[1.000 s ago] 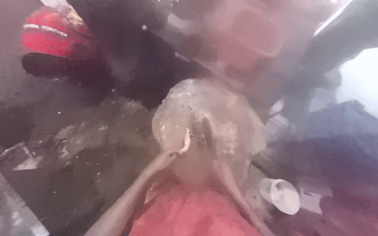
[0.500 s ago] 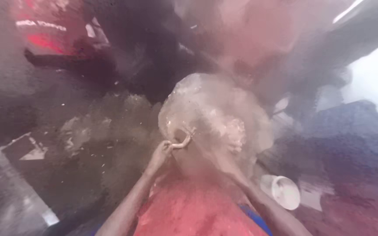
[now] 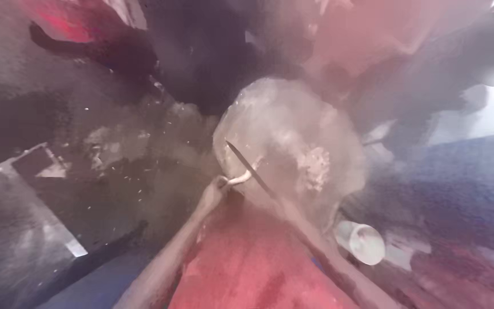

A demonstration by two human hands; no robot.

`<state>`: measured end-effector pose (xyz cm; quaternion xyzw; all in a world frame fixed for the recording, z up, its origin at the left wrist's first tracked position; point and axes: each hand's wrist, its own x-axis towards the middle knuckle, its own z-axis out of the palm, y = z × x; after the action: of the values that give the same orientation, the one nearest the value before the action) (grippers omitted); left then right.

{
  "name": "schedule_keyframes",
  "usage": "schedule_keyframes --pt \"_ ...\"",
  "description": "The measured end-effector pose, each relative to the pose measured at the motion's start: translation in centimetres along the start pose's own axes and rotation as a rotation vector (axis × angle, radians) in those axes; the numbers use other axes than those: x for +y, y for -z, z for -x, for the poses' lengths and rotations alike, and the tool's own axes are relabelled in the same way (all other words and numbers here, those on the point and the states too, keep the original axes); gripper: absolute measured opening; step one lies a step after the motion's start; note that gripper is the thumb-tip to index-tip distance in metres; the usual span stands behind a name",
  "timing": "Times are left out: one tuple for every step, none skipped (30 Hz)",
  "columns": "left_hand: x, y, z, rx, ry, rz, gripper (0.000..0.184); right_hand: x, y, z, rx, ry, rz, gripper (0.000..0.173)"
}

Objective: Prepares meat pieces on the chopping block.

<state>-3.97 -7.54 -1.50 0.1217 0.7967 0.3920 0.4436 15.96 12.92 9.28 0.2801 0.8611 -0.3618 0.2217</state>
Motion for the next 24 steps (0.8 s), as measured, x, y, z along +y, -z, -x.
schedule_keyframes --pt "-0.1 -0.1 0.1 0.006 -0.013 0.019 0.038 0.1 -0.5 0.1 0.003 0.005 -0.03 0.051" --pt "0.0 -0.2 0.0 0.009 -0.017 0.024 0.037 -0.3 -0.3 0.1 -0.045 -0.028 -0.025 0.052" --pt "0.2 -0.3 0.1 0.003 -0.016 0.021 0.039 -1.0 0.4 0.2 -0.145 -0.093 -0.005 0.053" --pt "0.3 -0.5 0.1 0.002 -0.015 0.013 0.042 -1.3 0.8 0.0 -0.226 -0.148 0.016 0.055" --pt "0.1 -0.6 0.1 0.003 -0.022 0.0 0.043 -0.8 0.6 -0.4 -0.26 -0.159 0.027 0.057" --pt "0.0 -0.6 0.0 0.005 -0.031 -0.006 0.044 0.1 0.0 -1.1 -0.232 -0.132 0.039 0.058" --pt "-0.2 -0.7 0.3 0.002 -0.02 -0.014 0.043 1.1 -1.0 -1.4 -0.176 -0.093 0.029 0.058" --pt "-0.3 -0.9 0.7 -0.004 -0.005 -0.028 0.042 1.3 -1.4 -1.1 -0.129 -0.06 -0.003 0.057" --pt "-0.1 -1.1 0.7 -0.001 -0.002 -0.035 0.042 0.9 -1.1 -1.0 -0.099 -0.03 -0.048 0.055" --pt "-0.2 -1.4 0.9 0.01 0.001 -0.042 0.042 0.2 -0.8 -0.4 -0.074 0.001 -0.116 0.053" --pt "-0.6 -1.8 1.1 0.016 -0.009 -0.046 0.041 -0.5 -0.5 0.3 -0.058 0.02 -0.204 0.051" --pt "-1.3 -2.2 1.1 0.032 -0.041 -0.042 0.039 -1.1 -0.5 0.7 -0.034 0.047 -0.279 0.05" --pt "-1.9 -2.6 1.0 0.059 -0.08 -0.032 0.037 -1.4 -0.7 0.8 -0.033 0.069 -0.321 0.05" --pt "-2.1 -2.9 1.1 0.079 -0.098 -0.054 0.036 -1.2 -1.3 0.5 -0.067 0.058 -0.318 0.051" --pt "-1.8 -2.9 1.2 0.088 -0.077 -0.113 0.035 -0.8 -2.0 -0.2 -0.136 0.025 -0.275 0.051" --pt "-1.1 -3.0 1.3 0.092 -0.026 -0.187 0.036 -0.1 -2.7 -1.0 -0.234 -0.017 -0.223 0.053" --pt "-0.5 -3.1 1.5 0.091 0.006 -0.243 0.038 0.9 -3.6 -1.7 -0.295 -0.036 -0.188 0.055" --pt "-0.2 -3.2 1.6 0.097 0.001 -0.266 0.037 2.0 -4.4 -2.0 -0.307 -0.035 -0.203 0.057" --pt "0.0 -3.2 1.3 0.109 -0.049 -0.253 0.035 2.8 -4.5 -2.1 -0.281 -0.033 -0.231 0.057" --pt "0.2 -3.1 1.3 0.097 -0.095 -0.208 0.038 3.4 -4.5 -1.8 -0.241 -0.043 -0.265 0.057" --pt "0.6 -2.9 1.3 0.049 -0.138 -0.143 0.041 3.9 -4.6 -1.0 -0.188 -0.06 -0.31 0.057" --pt "1.4 -2.5 1.1 -0.02 -0.186 -0.075 0.046 4.2 -4.4 0.1 -0.114 -0.073 -0.346 0.055" --pt "2.5 -2.1 0.5 -0.069 -0.224 -0.051 0.059 4.7 -4.1 1.0 -0.03 -0.072 -0.367 0.053" --pt "3.8 -1.6 -0.4 -0.084 -0.248 -0.075 0.074 5.5 -3.8 1.9 0.032 -0.079 -0.347 0.051"
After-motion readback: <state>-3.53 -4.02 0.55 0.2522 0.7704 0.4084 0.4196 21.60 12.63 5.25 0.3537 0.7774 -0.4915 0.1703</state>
